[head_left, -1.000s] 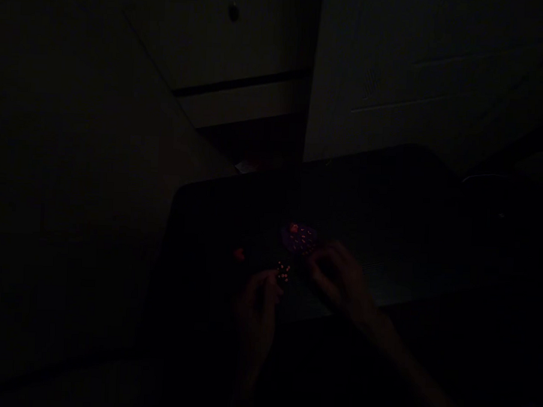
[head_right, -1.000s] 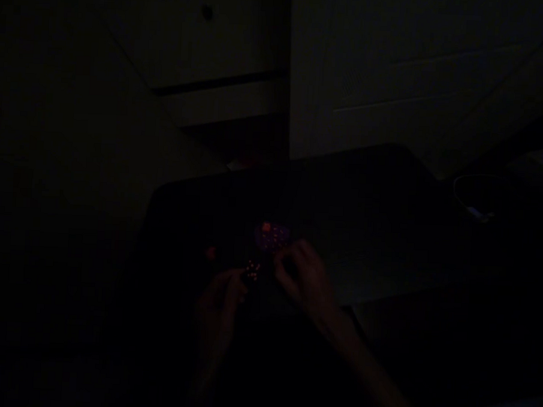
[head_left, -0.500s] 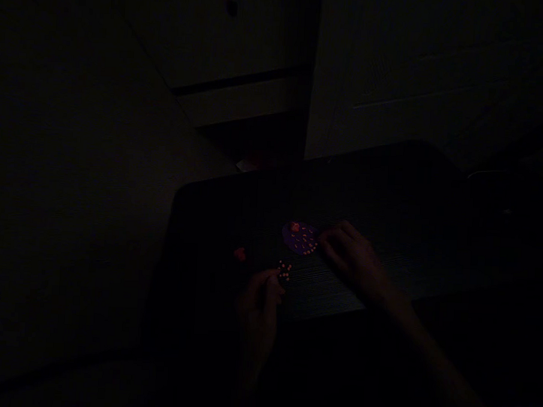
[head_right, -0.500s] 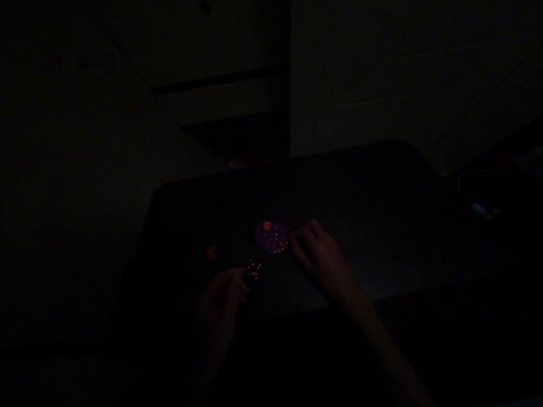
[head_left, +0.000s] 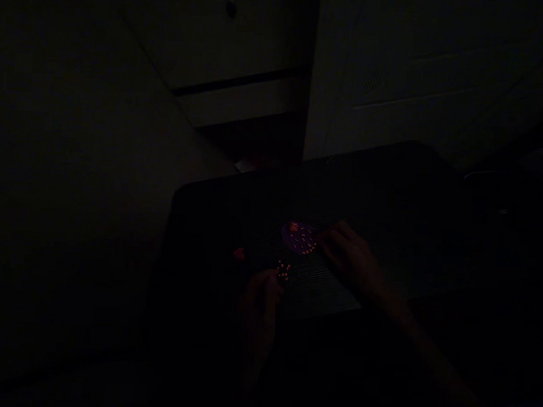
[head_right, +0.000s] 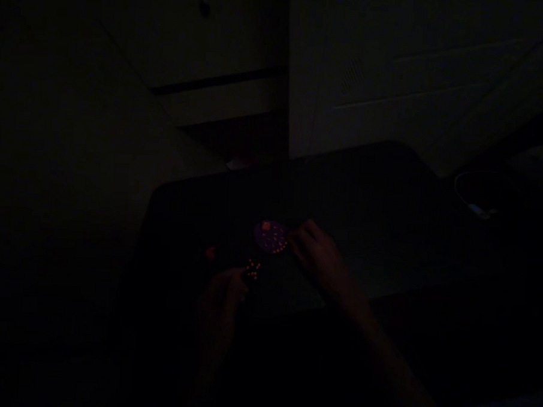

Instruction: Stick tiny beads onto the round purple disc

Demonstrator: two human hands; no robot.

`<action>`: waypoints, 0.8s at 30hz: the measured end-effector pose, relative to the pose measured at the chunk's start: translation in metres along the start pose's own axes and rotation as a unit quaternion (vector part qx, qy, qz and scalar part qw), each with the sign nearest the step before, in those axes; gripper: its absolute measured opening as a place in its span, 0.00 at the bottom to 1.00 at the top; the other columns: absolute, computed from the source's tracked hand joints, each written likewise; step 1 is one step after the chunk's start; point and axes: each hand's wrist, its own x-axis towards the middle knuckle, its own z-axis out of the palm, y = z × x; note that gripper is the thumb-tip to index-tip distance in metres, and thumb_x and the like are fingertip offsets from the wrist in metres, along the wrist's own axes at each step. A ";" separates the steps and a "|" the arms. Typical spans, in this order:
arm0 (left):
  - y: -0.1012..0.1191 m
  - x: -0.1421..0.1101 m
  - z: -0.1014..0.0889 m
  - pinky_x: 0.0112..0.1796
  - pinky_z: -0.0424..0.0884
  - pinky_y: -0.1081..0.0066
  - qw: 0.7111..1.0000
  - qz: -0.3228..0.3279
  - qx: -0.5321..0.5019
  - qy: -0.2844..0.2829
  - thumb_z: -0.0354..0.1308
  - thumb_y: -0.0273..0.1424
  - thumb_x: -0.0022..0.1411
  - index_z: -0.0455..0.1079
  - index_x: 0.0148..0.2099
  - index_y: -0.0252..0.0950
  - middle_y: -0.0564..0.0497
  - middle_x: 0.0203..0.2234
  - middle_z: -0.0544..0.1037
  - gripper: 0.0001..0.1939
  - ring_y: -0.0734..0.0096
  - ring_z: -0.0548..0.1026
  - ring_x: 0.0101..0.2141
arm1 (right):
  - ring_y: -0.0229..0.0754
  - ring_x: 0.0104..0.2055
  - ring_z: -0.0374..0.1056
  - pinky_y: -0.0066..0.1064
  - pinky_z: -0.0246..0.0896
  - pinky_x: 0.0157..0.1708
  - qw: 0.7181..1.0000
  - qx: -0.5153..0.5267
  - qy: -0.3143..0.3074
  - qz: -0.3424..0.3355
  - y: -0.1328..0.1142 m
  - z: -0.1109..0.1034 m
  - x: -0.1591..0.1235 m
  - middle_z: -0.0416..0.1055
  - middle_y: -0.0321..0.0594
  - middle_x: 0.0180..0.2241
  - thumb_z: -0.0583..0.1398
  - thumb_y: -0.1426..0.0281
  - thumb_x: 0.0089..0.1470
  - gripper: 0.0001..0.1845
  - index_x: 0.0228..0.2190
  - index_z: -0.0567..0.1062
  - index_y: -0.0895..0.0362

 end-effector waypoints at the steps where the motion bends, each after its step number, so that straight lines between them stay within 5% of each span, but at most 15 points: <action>1: 0.000 0.000 0.000 0.31 0.71 0.76 1.000 0.000 -0.002 0.002 0.54 0.40 0.71 0.76 0.45 0.34 0.52 0.26 0.76 0.15 0.76 0.74 0.27 | 0.42 0.41 0.70 0.36 0.68 0.41 1.000 -0.001 -0.001 -0.002 0.000 0.000 0.000 0.69 0.46 0.44 0.56 0.68 0.68 0.10 0.45 0.75 0.58; 24: 0.009 0.001 -0.003 0.32 0.71 0.75 1.000 -0.015 -0.014 0.000 0.54 0.40 0.70 0.76 0.45 0.33 0.50 0.27 0.77 0.16 0.74 0.74 0.27 | 0.42 0.40 0.71 0.35 0.70 0.41 0.999 0.033 0.006 -0.018 -0.007 -0.012 -0.001 0.71 0.44 0.42 0.57 0.69 0.66 0.14 0.49 0.80 0.53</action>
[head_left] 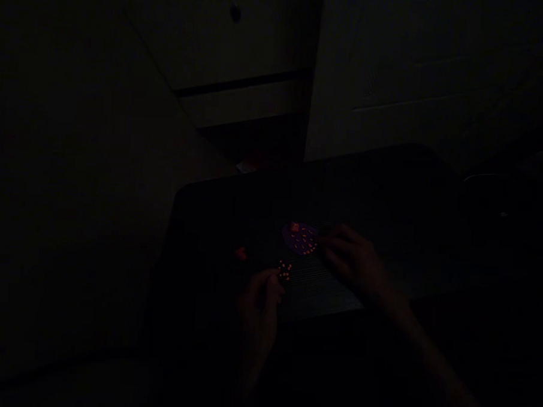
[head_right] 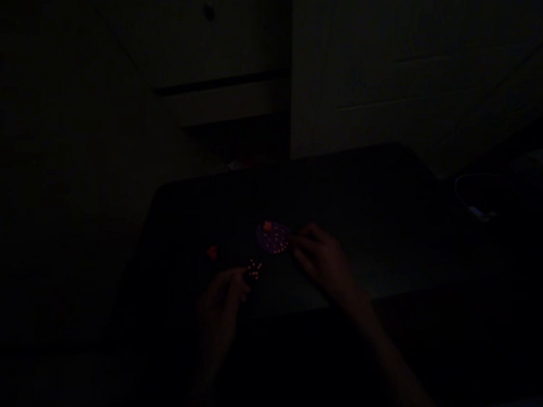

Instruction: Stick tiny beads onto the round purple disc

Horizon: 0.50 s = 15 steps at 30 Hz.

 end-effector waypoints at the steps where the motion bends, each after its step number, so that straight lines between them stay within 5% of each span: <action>1: 0.000 0.000 0.000 0.32 0.71 0.74 1.000 0.001 0.000 -0.001 0.54 0.40 0.70 0.76 0.45 0.33 0.50 0.27 0.77 0.16 0.74 0.74 0.27 | 0.42 0.40 0.71 0.35 0.70 0.40 1.000 0.002 0.001 0.000 0.000 0.000 0.000 0.72 0.44 0.42 0.57 0.69 0.66 0.14 0.49 0.80 0.53; 11: -0.004 0.002 0.001 0.31 0.70 0.75 1.000 -0.008 -0.003 0.008 0.54 0.42 0.71 0.76 0.45 0.33 0.50 0.27 0.76 0.17 0.74 0.73 0.27 | 0.40 0.39 0.71 0.33 0.69 0.38 0.995 0.034 0.094 -0.004 -0.023 0.007 -0.001 0.73 0.43 0.39 0.60 0.72 0.64 0.11 0.47 0.79 0.55; 15: 0.004 0.003 0.003 0.29 0.69 0.75 0.998 -0.038 -0.036 0.022 0.52 0.45 0.72 0.75 0.46 0.33 0.51 0.26 0.74 0.21 0.75 0.71 0.25 | 0.42 0.43 0.72 0.34 0.69 0.43 0.998 0.063 0.023 -0.017 -0.041 0.020 -0.008 0.74 0.43 0.43 0.60 0.73 0.64 0.09 0.45 0.78 0.56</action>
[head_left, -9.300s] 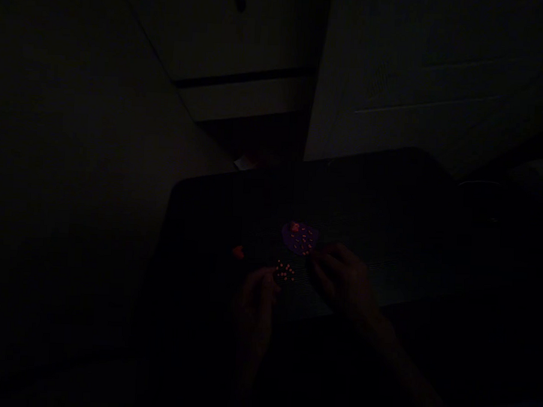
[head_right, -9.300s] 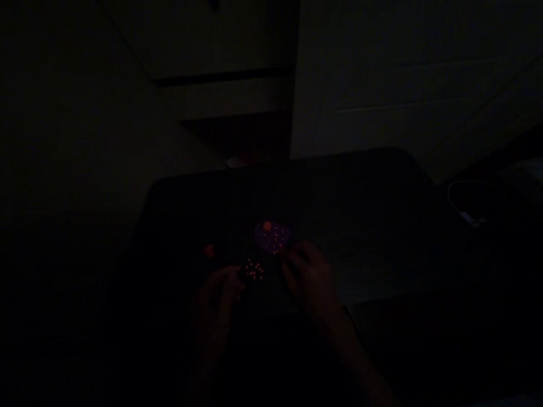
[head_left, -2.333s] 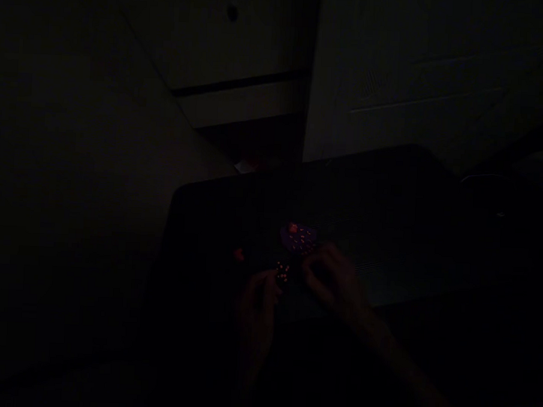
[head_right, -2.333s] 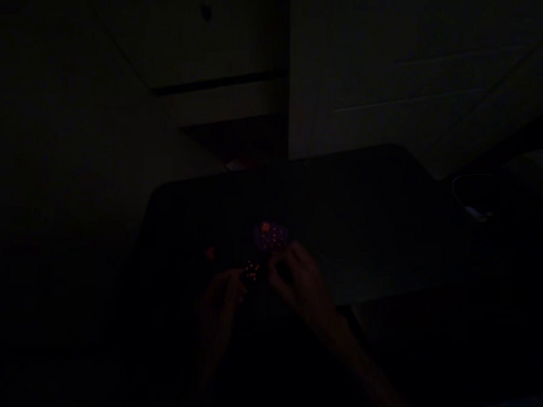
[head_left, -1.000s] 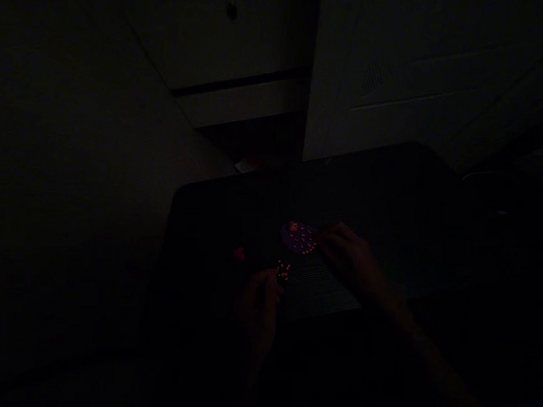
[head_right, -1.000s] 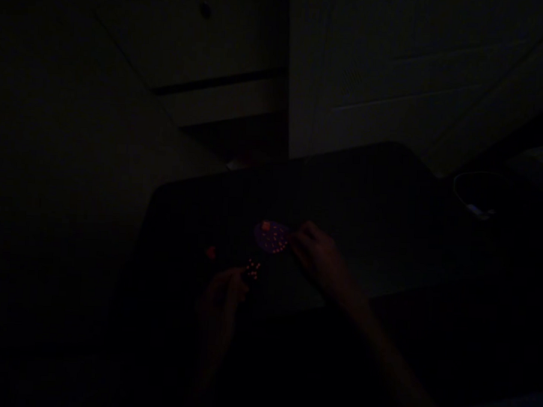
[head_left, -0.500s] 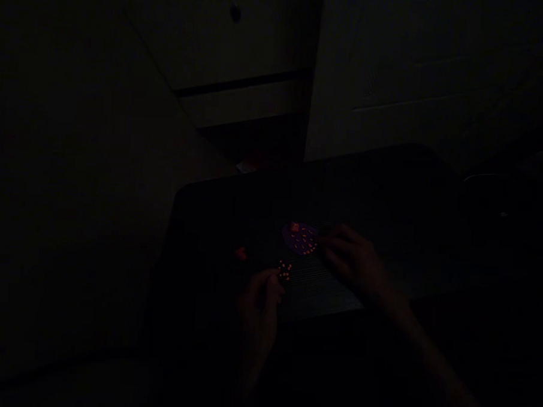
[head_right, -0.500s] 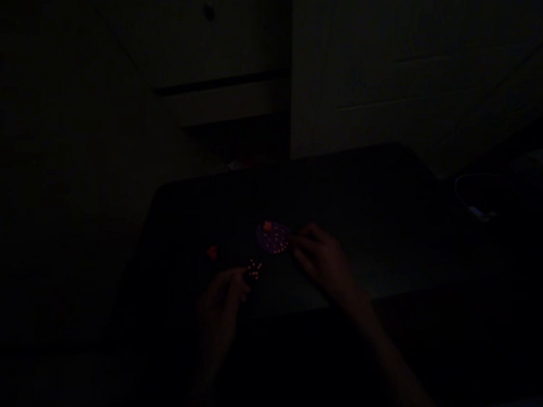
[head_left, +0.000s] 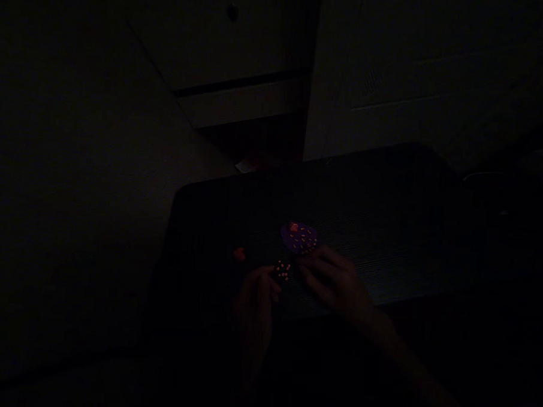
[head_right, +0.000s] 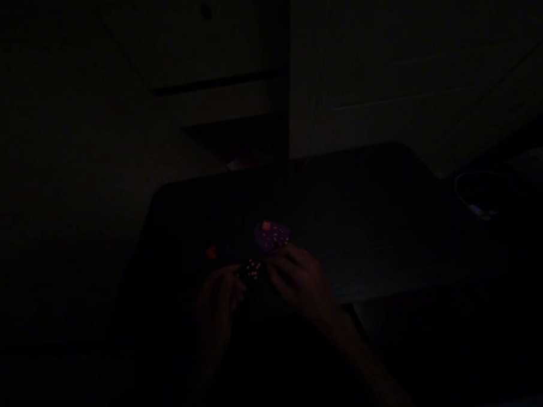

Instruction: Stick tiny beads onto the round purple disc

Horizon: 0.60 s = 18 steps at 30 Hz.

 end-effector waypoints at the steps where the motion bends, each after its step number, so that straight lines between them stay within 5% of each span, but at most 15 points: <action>1: 0.002 0.000 0.001 0.28 0.68 0.75 1.000 -0.005 -0.006 0.003 0.51 0.46 0.72 0.74 0.46 0.33 0.51 0.26 0.74 0.21 0.75 0.71 0.25 | 0.42 0.44 0.72 0.35 0.69 0.44 1.000 -0.011 -0.011 0.000 -0.003 0.003 -0.002 0.74 0.43 0.44 0.59 0.73 0.65 0.10 0.46 0.78 0.56; 5: 0.008 0.001 0.004 0.27 0.68 0.75 1.000 -0.013 -0.011 0.012 0.53 0.47 0.70 0.74 0.45 0.32 0.50 0.25 0.74 0.22 0.75 0.70 0.24 | 0.46 0.44 0.71 0.39 0.69 0.44 0.995 -0.072 -0.062 0.011 -0.009 0.007 -0.003 0.73 0.46 0.45 0.58 0.73 0.65 0.12 0.48 0.77 0.56; 18: 0.003 0.000 0.004 0.30 0.70 0.75 1.000 0.000 0.002 0.005 0.53 0.45 0.71 0.75 0.46 0.33 0.50 0.27 0.75 0.20 0.74 0.72 0.27 | 0.44 0.40 0.71 0.37 0.66 0.39 0.983 -0.155 -0.095 0.007 -0.010 0.009 0.004 0.73 0.44 0.43 0.58 0.68 0.67 0.09 0.44 0.78 0.54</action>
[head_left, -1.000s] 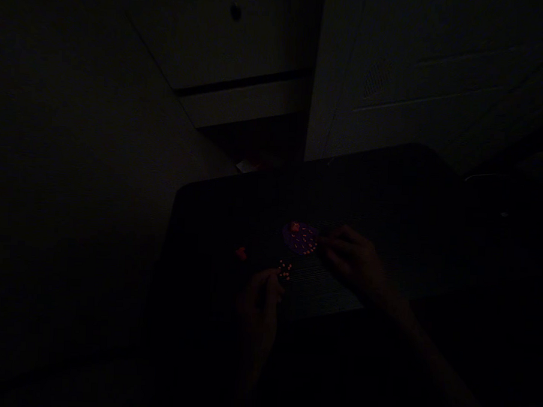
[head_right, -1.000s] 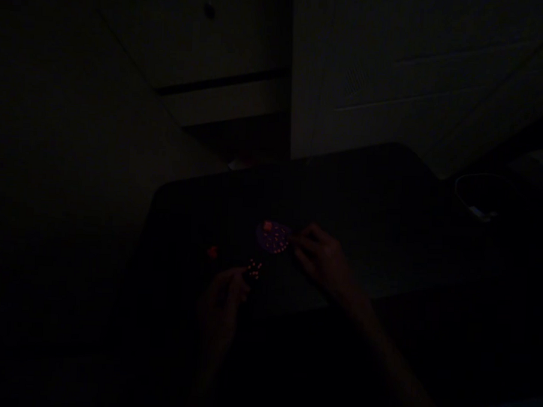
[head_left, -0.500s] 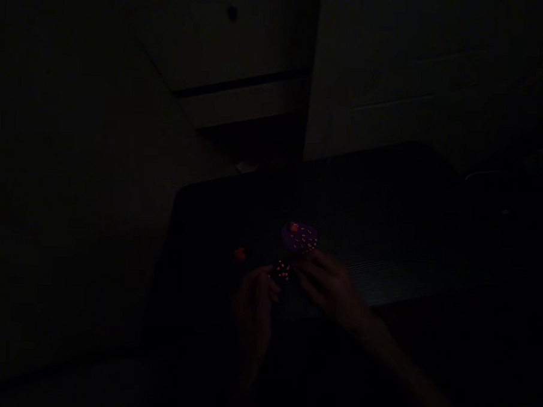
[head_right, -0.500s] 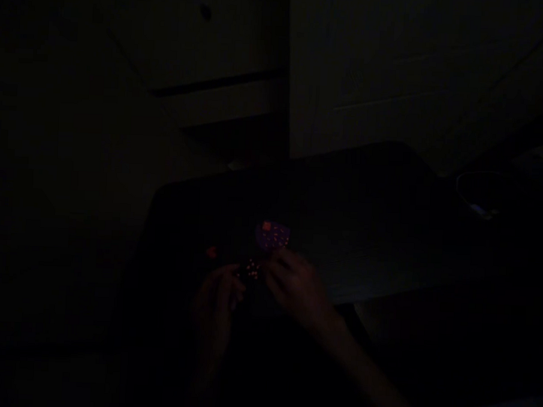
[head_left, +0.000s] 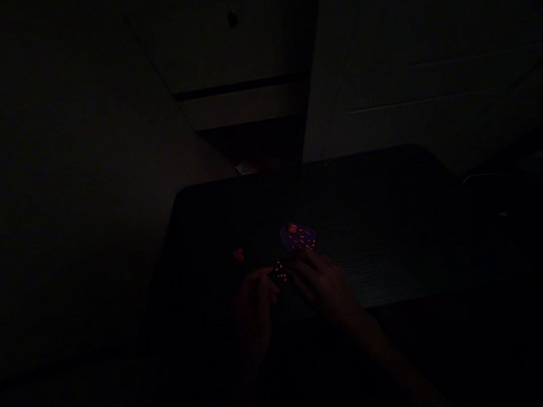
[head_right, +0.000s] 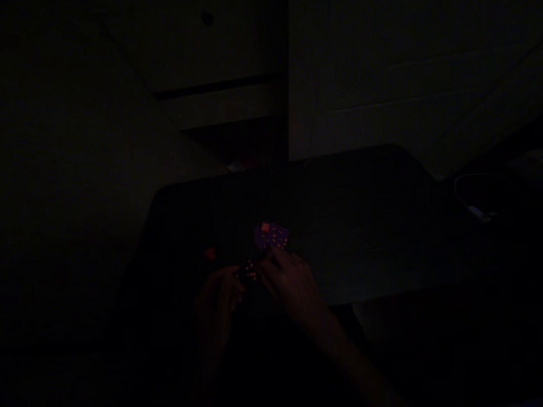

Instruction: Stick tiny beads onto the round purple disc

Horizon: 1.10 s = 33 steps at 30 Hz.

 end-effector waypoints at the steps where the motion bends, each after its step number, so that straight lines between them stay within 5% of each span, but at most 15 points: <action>1: 0.000 0.000 0.000 0.30 0.70 0.75 1.000 0.002 0.002 -0.001 0.53 0.45 0.71 0.75 0.46 0.33 0.50 0.27 0.75 0.20 0.74 0.72 0.27 | 0.45 0.40 0.71 0.37 0.66 0.39 1.000 0.004 0.001 0.002 0.000 0.001 0.000 0.73 0.44 0.43 0.58 0.68 0.67 0.09 0.44 0.78 0.54; 8: -0.002 0.002 -0.002 0.30 0.70 0.74 1.000 0.003 0.009 -0.001 0.54 0.46 0.70 0.75 0.45 0.32 0.49 0.27 0.75 0.21 0.73 0.73 0.26 | 0.43 0.41 0.72 0.35 0.69 0.40 0.995 0.090 0.030 0.023 0.002 -0.001 -0.004 0.73 0.44 0.45 0.53 0.69 0.70 0.10 0.46 0.73 0.55; 14: -0.004 0.001 -0.003 0.30 0.71 0.74 1.000 0.010 0.003 -0.002 0.55 0.45 0.69 0.75 0.46 0.32 0.50 0.26 0.75 0.20 0.73 0.73 0.26 | 0.44 0.39 0.72 0.36 0.69 0.39 0.989 0.069 0.101 0.086 0.034 -0.015 0.008 0.72 0.46 0.40 0.52 0.65 0.71 0.11 0.41 0.72 0.56; 19: -0.009 0.002 -0.004 0.30 0.71 0.74 1.000 0.017 0.010 -0.014 0.54 0.44 0.70 0.75 0.47 0.33 0.50 0.26 0.75 0.19 0.74 0.73 0.26 | 0.43 0.39 0.72 0.35 0.67 0.38 0.993 0.034 0.064 0.097 0.055 -0.023 0.020 0.71 0.45 0.42 0.52 0.66 0.70 0.11 0.42 0.73 0.57; 33: -0.009 0.006 -0.005 0.29 0.70 0.75 1.000 0.022 0.008 -0.013 0.54 0.43 0.70 0.75 0.45 0.33 0.51 0.25 0.74 0.18 0.75 0.71 0.25 | 0.42 0.38 0.73 0.32 0.61 0.31 0.995 -0.046 0.030 0.089 0.054 -0.010 0.017 0.73 0.42 0.45 0.53 0.66 0.70 0.12 0.47 0.75 0.55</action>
